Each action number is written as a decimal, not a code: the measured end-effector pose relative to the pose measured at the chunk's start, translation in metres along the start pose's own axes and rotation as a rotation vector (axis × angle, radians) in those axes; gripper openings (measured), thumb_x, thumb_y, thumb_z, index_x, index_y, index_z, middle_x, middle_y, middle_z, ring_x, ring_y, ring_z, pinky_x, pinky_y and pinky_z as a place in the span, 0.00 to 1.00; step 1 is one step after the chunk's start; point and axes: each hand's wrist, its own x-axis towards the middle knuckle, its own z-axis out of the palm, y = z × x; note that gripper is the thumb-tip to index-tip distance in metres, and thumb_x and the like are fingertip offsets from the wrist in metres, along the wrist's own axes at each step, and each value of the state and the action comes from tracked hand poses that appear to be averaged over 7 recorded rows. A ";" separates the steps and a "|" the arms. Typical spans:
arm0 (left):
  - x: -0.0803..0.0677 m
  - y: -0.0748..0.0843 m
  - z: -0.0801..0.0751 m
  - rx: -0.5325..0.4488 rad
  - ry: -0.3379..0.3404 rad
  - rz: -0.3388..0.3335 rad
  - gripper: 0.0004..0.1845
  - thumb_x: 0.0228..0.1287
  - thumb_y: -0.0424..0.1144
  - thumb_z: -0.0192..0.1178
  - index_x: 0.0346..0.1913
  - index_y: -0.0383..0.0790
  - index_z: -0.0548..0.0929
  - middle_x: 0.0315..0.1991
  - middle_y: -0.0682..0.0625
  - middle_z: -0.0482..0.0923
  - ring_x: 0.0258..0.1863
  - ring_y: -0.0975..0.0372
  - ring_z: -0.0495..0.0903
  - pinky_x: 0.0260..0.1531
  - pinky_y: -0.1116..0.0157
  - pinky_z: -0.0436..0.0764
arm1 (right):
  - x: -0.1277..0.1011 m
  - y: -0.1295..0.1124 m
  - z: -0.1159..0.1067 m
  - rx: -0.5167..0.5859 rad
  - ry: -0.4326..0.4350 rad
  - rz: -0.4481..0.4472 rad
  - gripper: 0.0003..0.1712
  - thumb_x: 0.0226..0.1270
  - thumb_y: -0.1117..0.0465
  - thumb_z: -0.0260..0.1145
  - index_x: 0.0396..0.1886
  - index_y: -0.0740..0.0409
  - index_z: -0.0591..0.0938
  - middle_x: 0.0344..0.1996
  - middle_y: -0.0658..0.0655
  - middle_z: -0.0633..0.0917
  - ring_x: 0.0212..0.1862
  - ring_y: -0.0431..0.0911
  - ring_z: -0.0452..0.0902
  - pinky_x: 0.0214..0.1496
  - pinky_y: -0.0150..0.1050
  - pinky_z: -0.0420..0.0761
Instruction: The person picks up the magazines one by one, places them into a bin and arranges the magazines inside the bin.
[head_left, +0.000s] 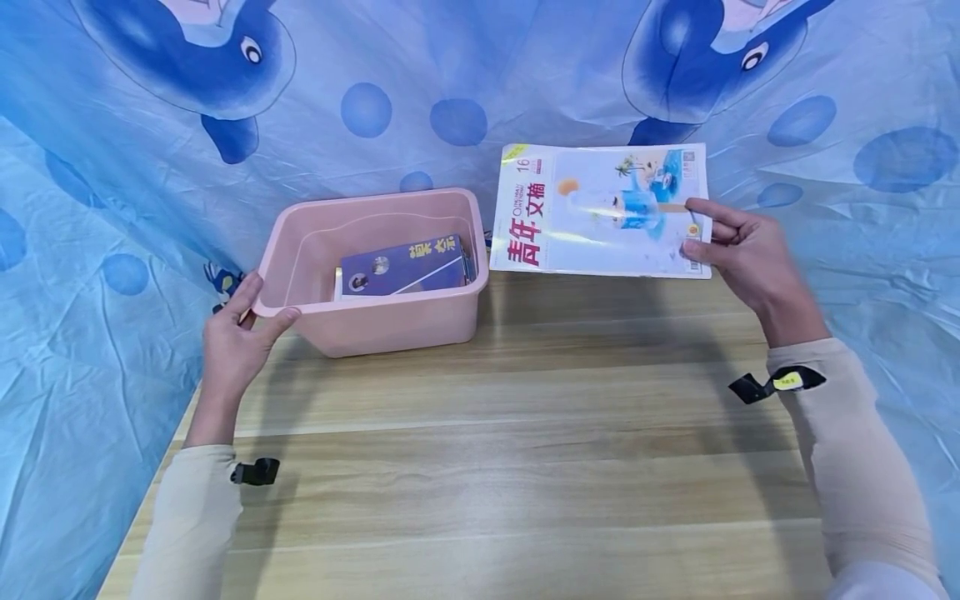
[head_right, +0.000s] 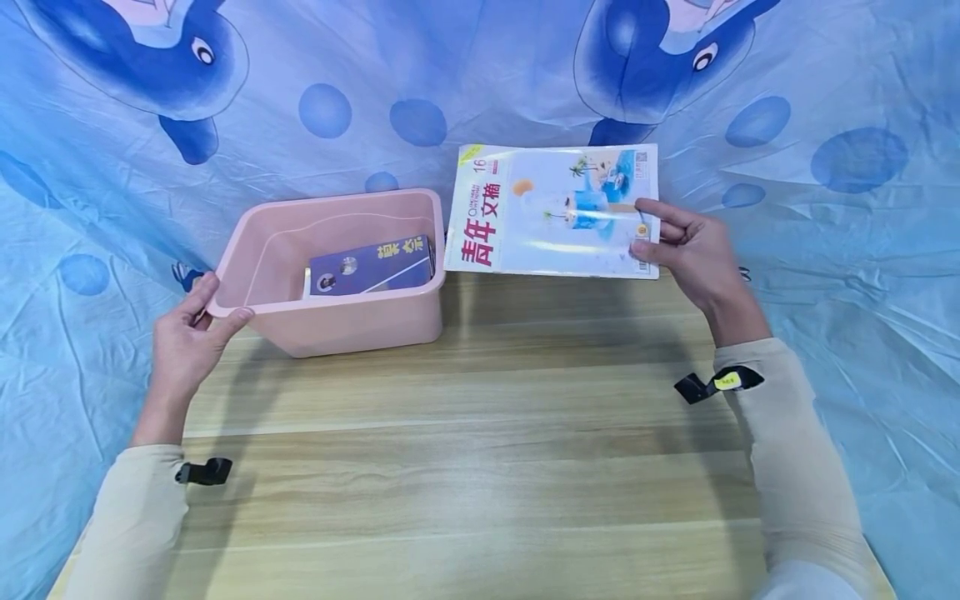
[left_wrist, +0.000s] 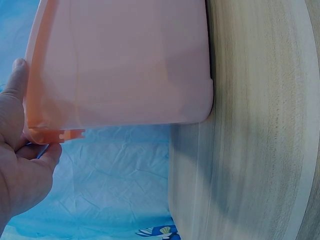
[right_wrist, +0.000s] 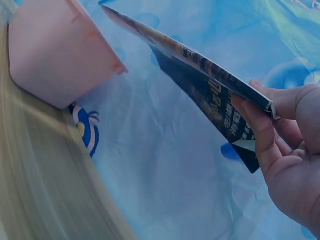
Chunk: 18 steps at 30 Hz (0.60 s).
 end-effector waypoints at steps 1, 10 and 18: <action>0.000 0.000 0.000 0.002 0.000 -0.001 0.40 0.65 0.39 0.71 0.77 0.43 0.64 0.79 0.49 0.59 0.78 0.58 0.60 0.70 0.69 0.67 | 0.002 -0.001 0.004 -0.007 0.002 -0.010 0.36 0.62 0.80 0.69 0.70 0.59 0.78 0.33 0.49 0.90 0.37 0.40 0.87 0.38 0.28 0.87; 0.001 -0.001 -0.001 0.007 -0.006 0.010 0.40 0.66 0.40 0.71 0.77 0.44 0.64 0.80 0.49 0.58 0.78 0.57 0.60 0.71 0.66 0.67 | 0.017 -0.009 0.033 -0.096 0.004 -0.084 0.35 0.60 0.77 0.73 0.68 0.61 0.79 0.18 0.47 0.76 0.23 0.37 0.69 0.31 0.24 0.81; 0.002 -0.002 -0.002 0.004 -0.005 0.020 0.40 0.65 0.39 0.72 0.77 0.42 0.64 0.79 0.49 0.59 0.78 0.58 0.60 0.70 0.70 0.67 | 0.032 -0.021 0.053 -0.112 -0.003 -0.115 0.35 0.58 0.75 0.76 0.67 0.61 0.80 0.20 0.47 0.81 0.25 0.37 0.75 0.30 0.23 0.80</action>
